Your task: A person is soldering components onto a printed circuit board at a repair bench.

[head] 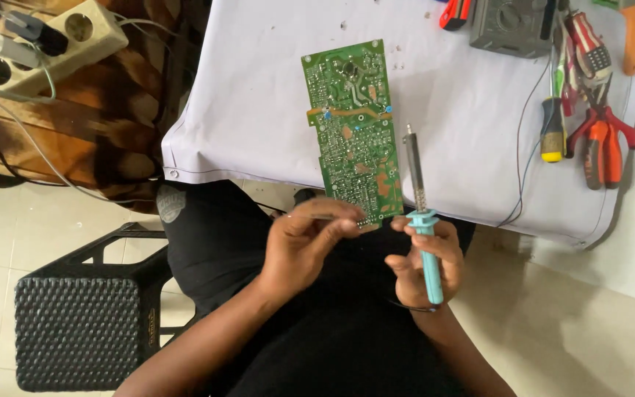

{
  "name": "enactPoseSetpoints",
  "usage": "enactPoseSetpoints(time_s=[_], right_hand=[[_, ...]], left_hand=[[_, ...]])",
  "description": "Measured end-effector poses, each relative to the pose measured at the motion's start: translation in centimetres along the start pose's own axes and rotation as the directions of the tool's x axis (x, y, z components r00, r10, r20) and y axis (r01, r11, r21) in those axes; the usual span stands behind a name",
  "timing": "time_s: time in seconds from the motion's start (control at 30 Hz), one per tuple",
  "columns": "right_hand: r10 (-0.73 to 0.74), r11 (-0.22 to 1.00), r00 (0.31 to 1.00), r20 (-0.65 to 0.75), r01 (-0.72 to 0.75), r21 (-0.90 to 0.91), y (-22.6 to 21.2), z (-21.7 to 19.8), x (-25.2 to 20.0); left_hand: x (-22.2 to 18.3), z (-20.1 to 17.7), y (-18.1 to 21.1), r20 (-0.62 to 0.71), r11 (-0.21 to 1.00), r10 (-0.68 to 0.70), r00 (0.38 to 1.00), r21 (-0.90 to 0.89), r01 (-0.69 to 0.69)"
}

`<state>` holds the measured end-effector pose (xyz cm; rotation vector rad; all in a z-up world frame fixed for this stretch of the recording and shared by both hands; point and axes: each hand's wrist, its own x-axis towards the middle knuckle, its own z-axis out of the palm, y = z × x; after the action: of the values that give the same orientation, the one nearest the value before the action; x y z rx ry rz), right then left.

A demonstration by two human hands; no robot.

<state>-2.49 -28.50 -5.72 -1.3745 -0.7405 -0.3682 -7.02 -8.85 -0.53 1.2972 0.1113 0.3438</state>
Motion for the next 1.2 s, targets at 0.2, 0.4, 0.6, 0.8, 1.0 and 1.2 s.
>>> enactPoseSetpoints(time_s=[0.2, 0.4, 0.6, 0.8, 1.0, 1.2], right_hand=[[0.121, 0.993, 0.974, -0.192, -0.119, 0.023, 3.9, -3.7, -3.5], [0.200, 0.980, 0.950, -0.241, -0.187, 0.075, 3.4, -1.2, -2.7], [0.290, 0.955, 0.927, -0.236, -0.266, 0.129, 3.9, -2.2, -4.0], [0.301, 0.952, 0.923, -0.241, -0.279, 0.124, 3.9, -2.0, -3.7], [0.328, 0.943, 0.910, -0.253, -0.298, 0.150, 4.0, -1.9, -3.9], [0.352, 0.933, 0.897, -0.268, -0.314, 0.175, 3.2, -2.0, -3.6]], left_hand=[[4.4, -1.9, -1.8, -0.153, 0.940, 0.182, 0.971, 0.317, -0.126], [6.3, -2.5, -4.4, -0.004, 0.689, 0.385, 0.923, 0.667, -0.285], [6.6, -1.9, -4.8, 0.002, 0.686, 0.443, 0.897, 0.643, -0.340], [6.8, -1.8, -5.4, 0.033, 0.632, 0.471, 0.882, 0.685, -0.363], [7.1, -1.7, -4.8, 0.069, 0.642, 0.459, 0.886, 0.663, -0.384], [7.3, -1.9, -4.3, 0.039, 0.646, 0.471, 0.881, 0.665, -0.375]])
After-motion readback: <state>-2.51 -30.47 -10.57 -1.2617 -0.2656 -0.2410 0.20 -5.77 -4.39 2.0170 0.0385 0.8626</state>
